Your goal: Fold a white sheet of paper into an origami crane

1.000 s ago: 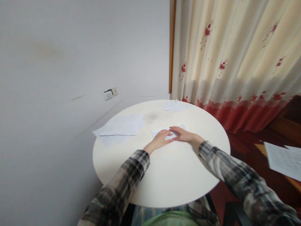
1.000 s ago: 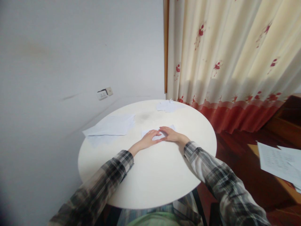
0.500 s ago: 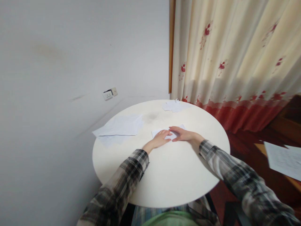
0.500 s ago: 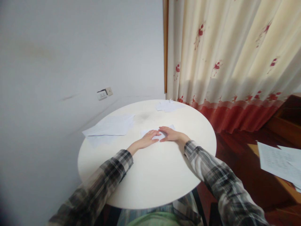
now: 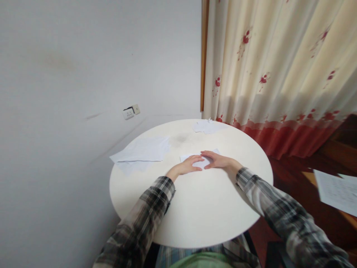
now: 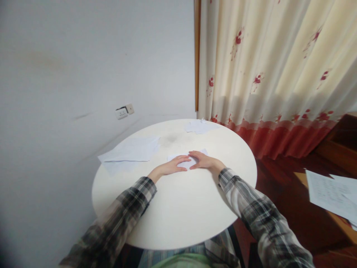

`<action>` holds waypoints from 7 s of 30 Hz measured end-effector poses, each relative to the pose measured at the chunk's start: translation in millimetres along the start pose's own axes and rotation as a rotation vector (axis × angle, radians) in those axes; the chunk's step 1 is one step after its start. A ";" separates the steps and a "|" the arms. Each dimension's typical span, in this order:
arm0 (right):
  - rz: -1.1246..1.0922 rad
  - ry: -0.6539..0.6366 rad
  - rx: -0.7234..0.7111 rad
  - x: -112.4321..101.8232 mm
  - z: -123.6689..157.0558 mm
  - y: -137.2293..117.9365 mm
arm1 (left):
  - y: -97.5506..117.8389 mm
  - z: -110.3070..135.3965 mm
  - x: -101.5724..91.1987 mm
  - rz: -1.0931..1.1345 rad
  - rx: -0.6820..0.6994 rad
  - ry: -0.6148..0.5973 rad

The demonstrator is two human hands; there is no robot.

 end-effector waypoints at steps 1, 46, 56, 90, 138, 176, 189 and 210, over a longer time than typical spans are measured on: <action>0.002 -0.002 0.001 -0.1 0.7 0.2 | -1.2 1.0 -1.1 0.013 -0.003 -0.010; 0.276 0.199 -0.155 -4.8 15.7 -22.6 | 3.3 28.9 -18.2 -0.133 -0.002 0.192; 0.366 0.201 -0.193 -0.9 13.7 -43.7 | 18.5 30.3 -19.2 -0.252 0.028 0.283; -0.796 0.617 0.274 -17.6 12.9 28.5 | -40.6 46.1 -52.3 0.779 -0.186 0.912; -0.630 0.985 0.319 -41.3 31.6 42.9 | -51.2 45.0 -42.2 0.964 -0.413 0.704; -0.627 0.956 0.335 -40.7 31.0 40.2 | -50.4 47.6 -43.3 0.948 -0.400 0.733; -0.629 0.959 0.332 -39.9 30.3 41.5 | -53.9 49.7 -43.7 1.015 -0.426 0.816; 0.022 0.670 0.554 -26.2 24.7 37.5 | -44.9 43.6 -54.8 0.088 -0.299 0.758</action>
Point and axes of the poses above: each hand's wrist, its own z-axis away from the middle knuckle, its own x-axis out of the palm, y = z × x, the point moved 6 cm from there along -z, towards the middle knuckle, and after that the axes turned 9 degrees about z, right-handed, at the moved point
